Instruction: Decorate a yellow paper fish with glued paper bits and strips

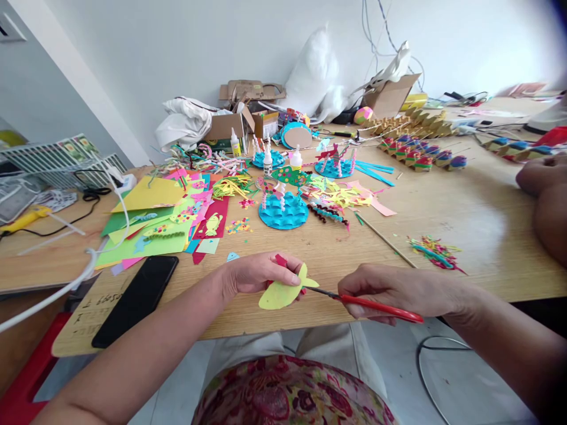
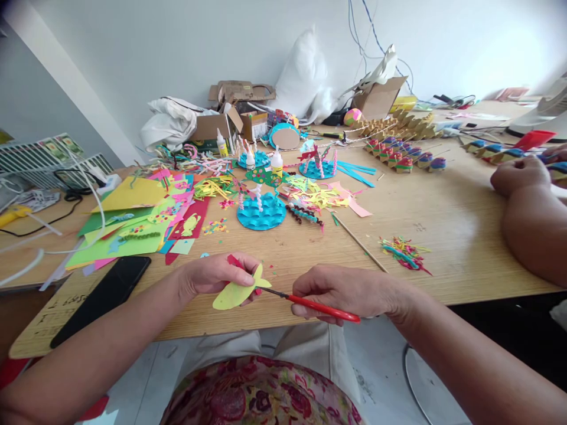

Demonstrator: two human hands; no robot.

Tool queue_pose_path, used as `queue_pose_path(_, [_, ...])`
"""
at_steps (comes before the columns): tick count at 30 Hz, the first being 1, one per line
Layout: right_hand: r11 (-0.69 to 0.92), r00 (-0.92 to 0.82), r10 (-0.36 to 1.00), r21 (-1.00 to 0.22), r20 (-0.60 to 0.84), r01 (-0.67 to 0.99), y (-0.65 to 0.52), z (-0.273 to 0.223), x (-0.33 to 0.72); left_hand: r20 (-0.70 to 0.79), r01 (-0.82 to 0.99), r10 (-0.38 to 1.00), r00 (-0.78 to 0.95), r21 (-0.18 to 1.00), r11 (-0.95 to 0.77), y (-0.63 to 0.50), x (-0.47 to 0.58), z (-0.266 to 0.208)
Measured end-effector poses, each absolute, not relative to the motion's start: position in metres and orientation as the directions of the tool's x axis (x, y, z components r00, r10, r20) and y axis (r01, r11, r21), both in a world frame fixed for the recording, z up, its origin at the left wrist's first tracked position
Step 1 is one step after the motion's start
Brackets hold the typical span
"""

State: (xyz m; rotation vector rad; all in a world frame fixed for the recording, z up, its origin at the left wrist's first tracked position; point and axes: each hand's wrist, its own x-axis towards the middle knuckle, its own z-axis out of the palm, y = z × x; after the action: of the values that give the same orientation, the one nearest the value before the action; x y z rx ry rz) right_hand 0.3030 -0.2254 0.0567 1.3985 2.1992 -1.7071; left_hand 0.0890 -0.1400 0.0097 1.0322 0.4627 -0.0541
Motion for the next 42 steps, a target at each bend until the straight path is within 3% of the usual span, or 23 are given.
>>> queue_pose_path(31, [0.086,-0.585,0.66,-0.725,-0.472,0.683,-0.2246,0.0545,0.3042,-0.389,0.256,0.153,0.908,0.806,0.534,-0.1368,0.0904,0.0066])
queue_pose_path(39, [0.098,-0.568,0.672,-0.704,-0.475,0.704,-0.2249,0.0552,0.3022,-0.406,0.262,0.192,0.894,0.819,0.511,-0.1357,0.0899,0.0089])
queue_pose_path(42, [0.098,-0.582,0.663,-0.717,-0.47,0.69,-0.2261,0.0548,0.3049,-0.383,0.225,0.28,0.88,0.857,0.464,-0.1361,0.0884,0.012])
